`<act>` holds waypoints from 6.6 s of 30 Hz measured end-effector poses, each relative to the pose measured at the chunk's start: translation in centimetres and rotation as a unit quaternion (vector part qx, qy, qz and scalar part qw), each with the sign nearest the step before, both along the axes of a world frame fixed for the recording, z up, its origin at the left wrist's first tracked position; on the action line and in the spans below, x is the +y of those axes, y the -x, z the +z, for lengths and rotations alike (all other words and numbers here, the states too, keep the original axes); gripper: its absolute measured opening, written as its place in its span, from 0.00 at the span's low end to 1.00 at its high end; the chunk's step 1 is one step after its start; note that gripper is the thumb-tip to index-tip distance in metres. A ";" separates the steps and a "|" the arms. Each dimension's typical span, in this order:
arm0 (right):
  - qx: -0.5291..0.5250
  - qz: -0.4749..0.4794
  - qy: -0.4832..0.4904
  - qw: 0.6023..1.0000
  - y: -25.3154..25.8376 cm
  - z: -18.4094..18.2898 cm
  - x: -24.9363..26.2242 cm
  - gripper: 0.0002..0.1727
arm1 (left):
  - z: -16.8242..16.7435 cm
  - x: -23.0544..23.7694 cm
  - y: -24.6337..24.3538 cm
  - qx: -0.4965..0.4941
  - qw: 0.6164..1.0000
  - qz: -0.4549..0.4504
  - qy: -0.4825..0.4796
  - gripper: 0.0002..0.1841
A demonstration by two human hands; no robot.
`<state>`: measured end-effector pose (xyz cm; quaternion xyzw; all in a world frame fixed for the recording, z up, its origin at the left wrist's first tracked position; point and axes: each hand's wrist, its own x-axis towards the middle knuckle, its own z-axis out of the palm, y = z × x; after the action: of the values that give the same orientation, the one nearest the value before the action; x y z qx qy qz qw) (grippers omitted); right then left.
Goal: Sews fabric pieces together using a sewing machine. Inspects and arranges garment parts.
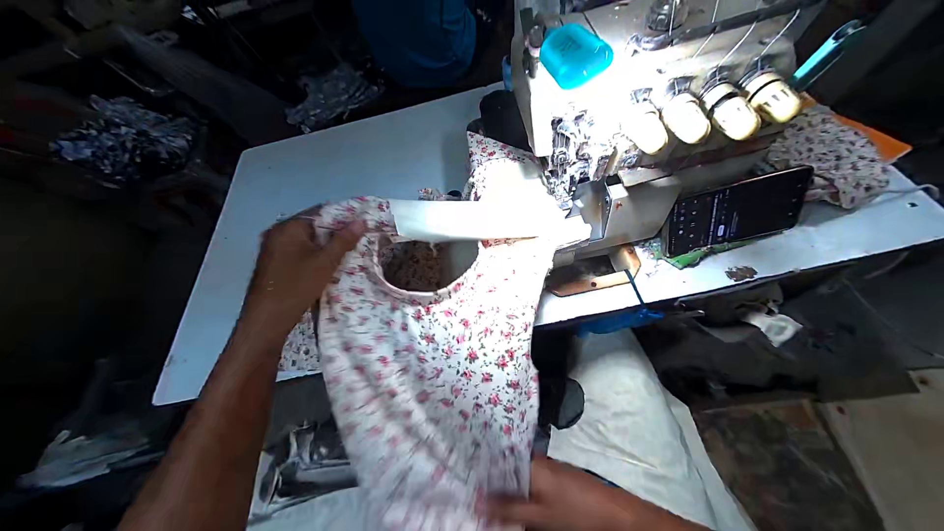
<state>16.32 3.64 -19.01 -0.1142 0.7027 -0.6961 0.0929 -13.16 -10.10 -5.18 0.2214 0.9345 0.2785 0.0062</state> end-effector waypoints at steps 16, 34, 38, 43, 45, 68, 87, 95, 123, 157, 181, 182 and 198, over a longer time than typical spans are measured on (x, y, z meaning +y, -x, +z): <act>0.055 -0.382 0.080 0.919 9.9 0.4 8.9 0.14 | -7.3 5.4 -4.2 0.176 0.947 -0.230 -0.140 0.12; 0.044 -0.380 0.090 0.919 7.8 0.5 8.0 0.09 | -4.9 6.6 -3.0 -0.146 0.960 -0.156 -0.179 0.23; 0.044 -0.382 0.100 0.918 7.8 0.3 7.8 0.08 | -5.6 6.2 -4.7 -0.019 0.971 -0.176 -0.161 0.25; 0.051 -0.386 0.091 0.917 7.7 0.5 7.8 0.08 | -5.1 8.6 -3.3 0.027 0.981 -0.123 -0.147 0.11; 0.049 -0.388 0.087 0.916 7.5 0.7 7.8 0.08 | -3.9 9.1 -2.8 -0.064 0.975 -0.107 -0.186 0.10; 0.098 -0.422 0.024 0.901 8.5 2.1 10.6 0.12 | -3.9 13.4 -12.5 0.285 0.927 -0.228 0.085 0.12; 0.126 -0.502 -0.021 0.855 9.7 2.5 12.3 0.04 | -7.6 13.2 -10.9 0.295 0.933 -0.201 -0.043 0.17; 0.099 -0.495 0.029 0.863 9.0 3.3 12.0 0.16 | -7.7 13.2 -10.4 0.275 0.915 -0.265 -0.132 0.05; 0.141 -0.474 -0.056 0.868 7.8 2.6 11.4 0.09 | -11.5 11.3 -10.7 0.371 0.891 -0.258 -0.033 0.18; 0.137 -0.333 -0.160 0.919 9.6 3.2 10.2 0.21 | -9.2 4.5 -13.4 -0.195 0.900 -0.340 -0.190 0.27; 0.288 -0.047 -0.353 0.889 9.1 6.1 6.3 0.20 | -9.1 -2.2 -16.6 -0.300 0.886 -0.205 -0.289 0.06; 0.309 0.004 -0.379 0.872 10.0 6.0 5.4 0.20 | -8.7 -2.6 -16.7 -0.295 0.881 -0.232 -0.288 0.08; 0.309 -0.072 -0.361 0.877 -1.6 5.3 11.0 0.25 | 0.7 -7.7 -4.9 0.095 0.895 0.151 -0.408 0.13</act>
<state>17.91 14.59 -13.70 -0.2311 0.9045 -0.3278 -0.1448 -8.23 -17.81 -4.52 0.0861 0.7570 0.6108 -0.2153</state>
